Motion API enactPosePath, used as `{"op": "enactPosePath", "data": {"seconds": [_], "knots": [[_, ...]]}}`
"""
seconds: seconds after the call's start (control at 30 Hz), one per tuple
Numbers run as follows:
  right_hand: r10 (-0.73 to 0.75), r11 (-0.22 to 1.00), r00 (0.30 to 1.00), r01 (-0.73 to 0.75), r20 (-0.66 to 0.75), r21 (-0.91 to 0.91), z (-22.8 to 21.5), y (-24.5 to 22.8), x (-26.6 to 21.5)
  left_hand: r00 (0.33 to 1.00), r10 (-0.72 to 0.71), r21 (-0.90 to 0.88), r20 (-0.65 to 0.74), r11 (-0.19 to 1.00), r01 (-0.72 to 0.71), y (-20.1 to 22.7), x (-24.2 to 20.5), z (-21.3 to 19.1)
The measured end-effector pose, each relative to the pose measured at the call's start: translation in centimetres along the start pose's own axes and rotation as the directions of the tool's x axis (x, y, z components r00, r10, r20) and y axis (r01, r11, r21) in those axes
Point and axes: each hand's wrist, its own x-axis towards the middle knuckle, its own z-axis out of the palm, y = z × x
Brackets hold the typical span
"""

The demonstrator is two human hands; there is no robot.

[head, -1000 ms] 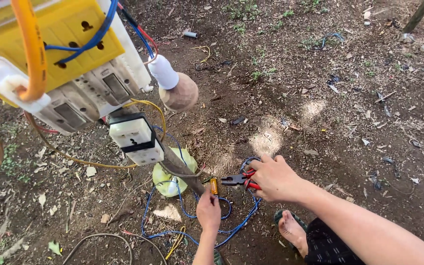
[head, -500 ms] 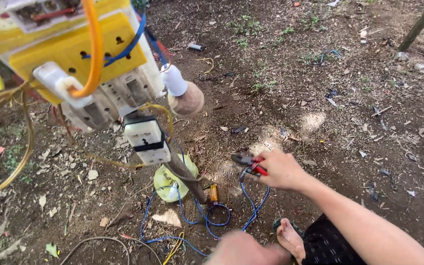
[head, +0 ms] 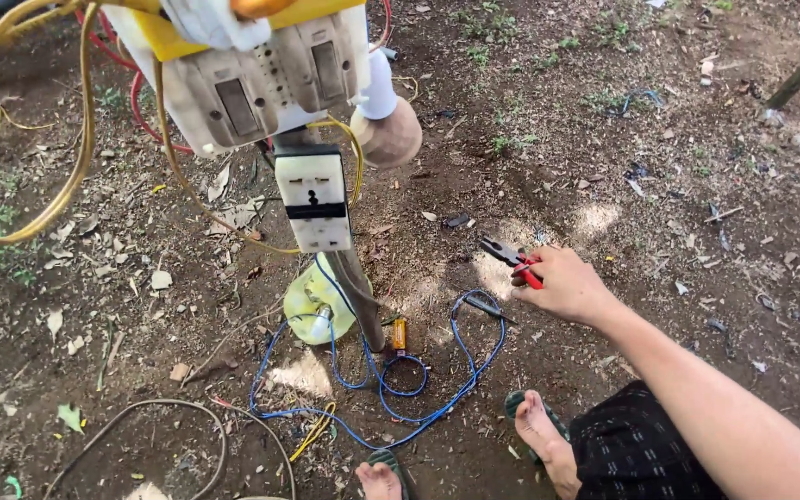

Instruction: A person strips insulation from electrical wires using pliers and prepares an electrical socket for installation on a mounting pole.

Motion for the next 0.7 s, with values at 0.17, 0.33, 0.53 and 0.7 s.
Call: {"op": "enactPosePath", "data": {"seconds": [0.17,0.33,0.53,0.7], "knots": [[0.0,1.0,0.999,-0.001,-0.036,-0.017,0.9,1.1,1.0,0.999,-0.047,0.03,0.023,0.998,0.046,0.2,-0.6,0.1],[0.024,0.996,0.997,-0.018,-0.077,0.087,0.6,1.0,0.9,0.997,-0.065,0.163,-0.052,0.984,0.072,0.4,0.8,0.9],[0.015,0.991,0.999,-0.01,-0.031,0.132,1.5,0.7,1.7,0.948,-0.23,0.64,-0.22,0.699,0.318,-37.7,-12.4,6.1],[-0.035,0.998,0.999,0.036,-0.024,0.048,2.0,1.2,3.5,0.897,-0.225,0.856,-0.381,0.282,0.434,-48.3,-1.7,53.2]]}}
